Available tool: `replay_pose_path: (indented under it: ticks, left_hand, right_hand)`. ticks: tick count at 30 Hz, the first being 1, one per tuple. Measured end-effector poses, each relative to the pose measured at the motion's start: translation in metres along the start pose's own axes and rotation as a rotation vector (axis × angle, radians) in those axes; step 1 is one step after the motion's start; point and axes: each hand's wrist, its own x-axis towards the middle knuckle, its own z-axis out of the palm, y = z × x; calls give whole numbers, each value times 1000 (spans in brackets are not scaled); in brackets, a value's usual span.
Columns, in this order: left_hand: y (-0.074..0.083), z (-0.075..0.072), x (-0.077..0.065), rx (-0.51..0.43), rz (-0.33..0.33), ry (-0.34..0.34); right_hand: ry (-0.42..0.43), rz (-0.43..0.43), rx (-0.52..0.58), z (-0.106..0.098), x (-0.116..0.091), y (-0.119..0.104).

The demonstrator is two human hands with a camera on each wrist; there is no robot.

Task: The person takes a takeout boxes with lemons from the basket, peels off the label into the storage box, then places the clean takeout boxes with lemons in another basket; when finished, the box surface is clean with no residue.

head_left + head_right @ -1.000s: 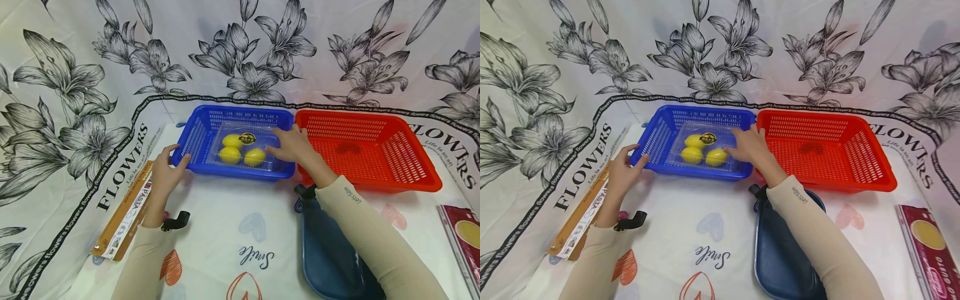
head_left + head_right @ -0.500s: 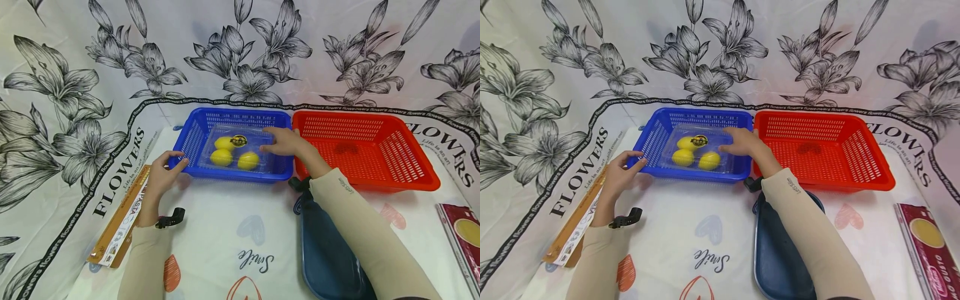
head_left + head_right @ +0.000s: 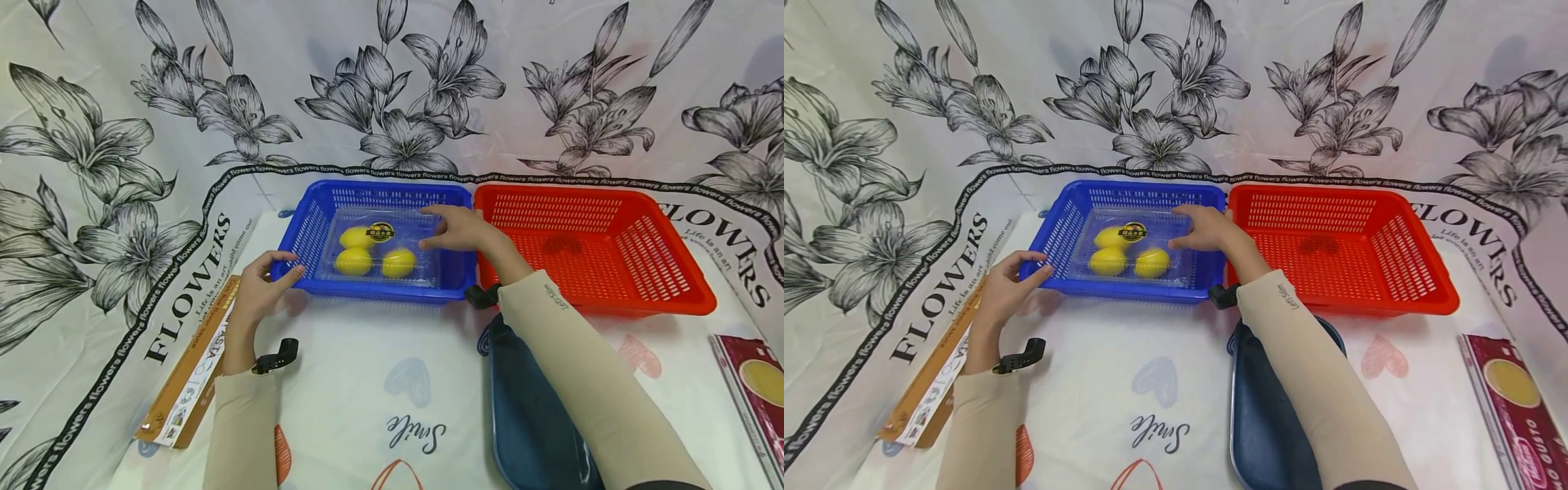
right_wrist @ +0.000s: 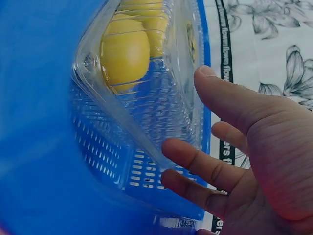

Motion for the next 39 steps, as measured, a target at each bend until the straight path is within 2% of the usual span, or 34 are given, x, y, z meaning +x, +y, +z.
replay_pose_path:
  ticks: [6, 12, 21, 28, 35, 39]
  left_hand:
    - [-1, 0, -1, -60, -4, 2]
    - [2, 0, -2, -59, 7, -10]
    - [0, 0, -1, -71, 4, -20]
    - [-2, 0, -1, -65, 2, -22]
    - [-2, 0, -1, -87, 1, -33]
    - [-2, -1, -1, -100, 7, -34]
  right_hand:
    - [-6, -35, 49, -2, 8, -1]
    - [22, -54, 149, -3, 17, 4]
    - [48, -40, 303, 6, 27, 15]
    - [65, -56, 301, 12, 32, 12]
    - [31, -27, 386, 16, 33, 11]
    - [-22, -13, 430, 18, 34, 10]
